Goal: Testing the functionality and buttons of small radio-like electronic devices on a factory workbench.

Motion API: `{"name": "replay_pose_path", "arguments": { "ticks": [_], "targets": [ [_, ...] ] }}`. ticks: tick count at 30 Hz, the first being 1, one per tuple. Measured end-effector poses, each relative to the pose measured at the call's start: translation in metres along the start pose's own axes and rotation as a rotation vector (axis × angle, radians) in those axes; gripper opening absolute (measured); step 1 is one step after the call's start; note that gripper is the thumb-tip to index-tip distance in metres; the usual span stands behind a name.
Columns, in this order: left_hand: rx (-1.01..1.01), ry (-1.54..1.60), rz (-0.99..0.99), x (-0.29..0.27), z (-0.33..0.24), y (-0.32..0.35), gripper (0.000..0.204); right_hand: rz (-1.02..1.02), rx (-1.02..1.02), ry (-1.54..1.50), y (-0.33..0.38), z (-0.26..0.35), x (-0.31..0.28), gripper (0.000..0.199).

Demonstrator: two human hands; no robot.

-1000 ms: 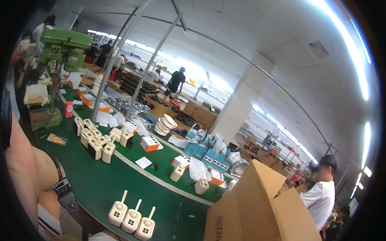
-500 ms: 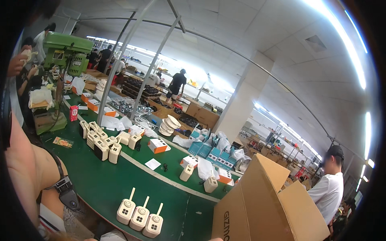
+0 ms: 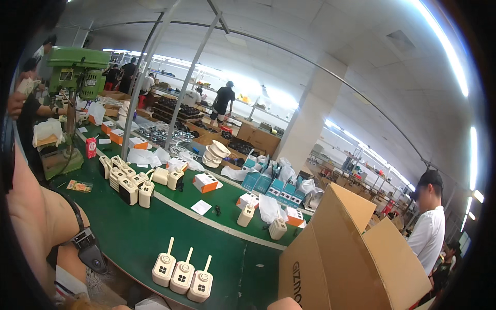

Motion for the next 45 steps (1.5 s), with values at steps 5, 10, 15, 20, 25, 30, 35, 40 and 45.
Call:
{"name": "replay_pose_path", "arguments": {
  "ticks": [5,10,15,20,25,30,35,40,45],
  "targets": [
    [-0.004,-0.012,0.01,0.0,-0.001,0.006,0.086,-0.019,0.084,-0.088,0.008,-0.007,-0.006,0.031],
    [-0.013,-0.013,0.022,-0.008,0.003,0.009,0.086,-0.047,0.175,-0.169,0.016,-0.01,-0.002,0.033],
    [0.0,-0.024,0.045,-0.011,0.002,0.01,0.087,-0.081,0.251,-0.271,0.026,-0.018,-0.006,0.035],
    [0.087,0.051,0.127,-0.007,0.011,0.001,0.088,-0.232,0.292,-0.407,0.067,-0.035,0.006,0.037],
    [0.179,0.159,0.148,-0.003,0.024,0.006,0.089,-0.387,0.293,-0.492,0.114,-0.047,0.034,0.039],
    [0.191,0.161,0.142,-0.002,0.029,0.012,0.089,-0.415,0.347,-0.575,0.12,-0.057,0.032,0.04],
    [0.179,0.122,0.177,-0.013,0.029,0.018,0.09,-0.417,0.442,-0.7,0.123,-0.069,0.036,0.042],
    [0.174,0.175,0.379,-0.027,0.028,0.026,0.091,-0.567,0.593,-0.931,0.176,-0.089,0.08,0.044],
    [0.037,0.237,0.535,-0.023,-0.005,0.067,0.092,-0.709,0.841,-1.06,0.237,-0.075,0.082,0.046]
  ]
}}
Point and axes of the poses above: each hand's wrist, its own y-axis away from the middle knuckle, its own x-axis out of the palm, z = x × y, the point moved 3 cm from there along -y, towards the middle knuckle, and after that the axes turned 6 degrees about -y, right-handed, at the moved point
